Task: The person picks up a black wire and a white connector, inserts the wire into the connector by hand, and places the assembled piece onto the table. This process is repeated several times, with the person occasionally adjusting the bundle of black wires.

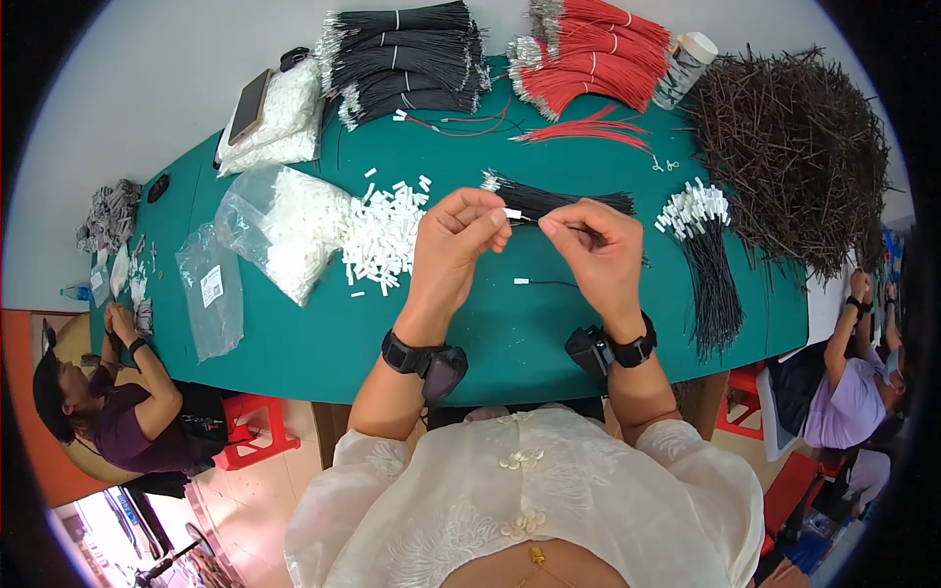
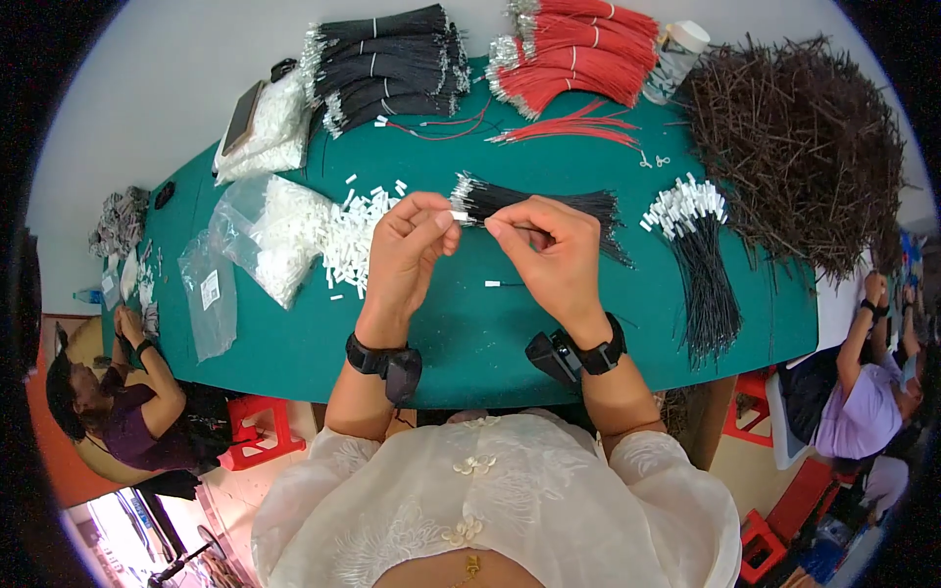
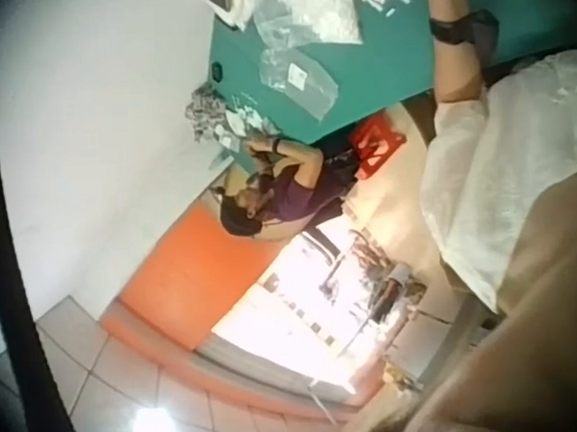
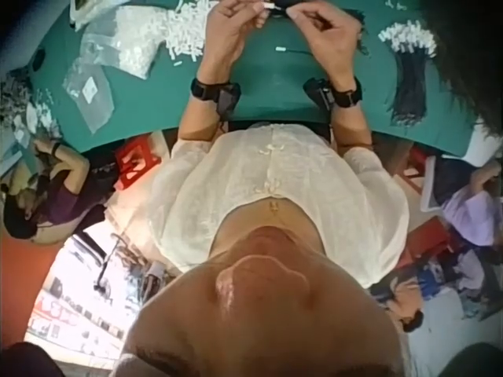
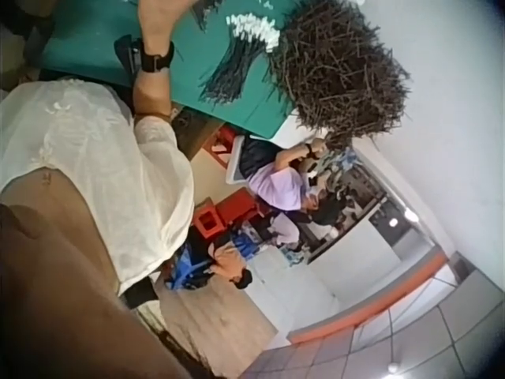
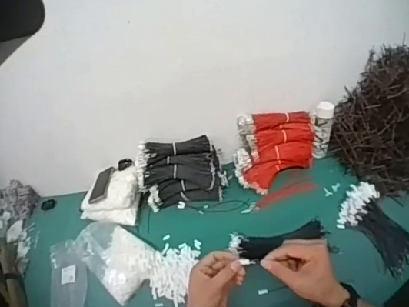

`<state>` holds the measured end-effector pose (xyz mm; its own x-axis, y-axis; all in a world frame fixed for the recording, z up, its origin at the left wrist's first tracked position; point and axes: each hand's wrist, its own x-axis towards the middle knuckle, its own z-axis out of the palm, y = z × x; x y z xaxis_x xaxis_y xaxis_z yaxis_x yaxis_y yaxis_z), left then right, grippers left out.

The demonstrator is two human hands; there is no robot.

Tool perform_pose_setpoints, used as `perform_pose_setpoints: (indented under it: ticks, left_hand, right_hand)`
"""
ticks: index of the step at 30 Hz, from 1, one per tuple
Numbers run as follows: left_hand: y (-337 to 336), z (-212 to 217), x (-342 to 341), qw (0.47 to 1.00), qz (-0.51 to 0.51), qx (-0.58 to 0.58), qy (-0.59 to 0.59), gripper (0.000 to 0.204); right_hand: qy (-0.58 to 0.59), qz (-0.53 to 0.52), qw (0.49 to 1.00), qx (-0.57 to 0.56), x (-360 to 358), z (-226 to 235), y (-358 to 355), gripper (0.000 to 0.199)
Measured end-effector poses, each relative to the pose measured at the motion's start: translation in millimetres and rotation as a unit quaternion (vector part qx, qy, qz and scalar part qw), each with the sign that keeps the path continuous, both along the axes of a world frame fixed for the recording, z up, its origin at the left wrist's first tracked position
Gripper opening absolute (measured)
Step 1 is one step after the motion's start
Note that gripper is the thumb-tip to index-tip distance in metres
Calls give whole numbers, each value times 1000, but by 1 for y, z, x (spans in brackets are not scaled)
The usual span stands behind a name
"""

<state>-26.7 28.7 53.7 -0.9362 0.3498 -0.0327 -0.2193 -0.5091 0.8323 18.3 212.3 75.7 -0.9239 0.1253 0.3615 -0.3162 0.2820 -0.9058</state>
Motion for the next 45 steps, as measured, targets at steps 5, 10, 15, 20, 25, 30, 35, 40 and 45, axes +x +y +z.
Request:
perform_pose_setpoints:
  ticks: [5,10,15,20,25,30,35,40,45]
  left_hand:
    - [3,5,2,998,0,-54,17,15]
    - [2,-1,1,995,6,-93,43,16]
    - [-1,-2,0,995,-16,-93,15,16]
    - [0,-5,1,996,-2,-84,2,15]
    - [2,-4,0,996,7,-90,1,14]
    - [1,-4,0,996,6,-93,3,14]
    - [1,-6,1,994,18,-103,16,13]
    - [4,-4,1,995,15,-100,24,14]
    - [1,-7,-2,995,9,-99,20,14]
  right_hand:
    - [19,-4,1000,24,1,4,0,5]
    - [29,-16,999,34,0,4,-2,6]
    - [37,-19,998,49,0,4,-3,6]
    - [48,-23,997,51,-2,1,-7,6]
    - [41,-18,998,48,-3,-1,-7,5]
    - [48,-30,997,49,-6,-5,-5,5]
    - [23,-23,999,26,-3,-4,-10,5]
    - [26,-25,999,21,-3,-5,-9,5]
    - [32,-31,998,50,-3,-4,-8,5]
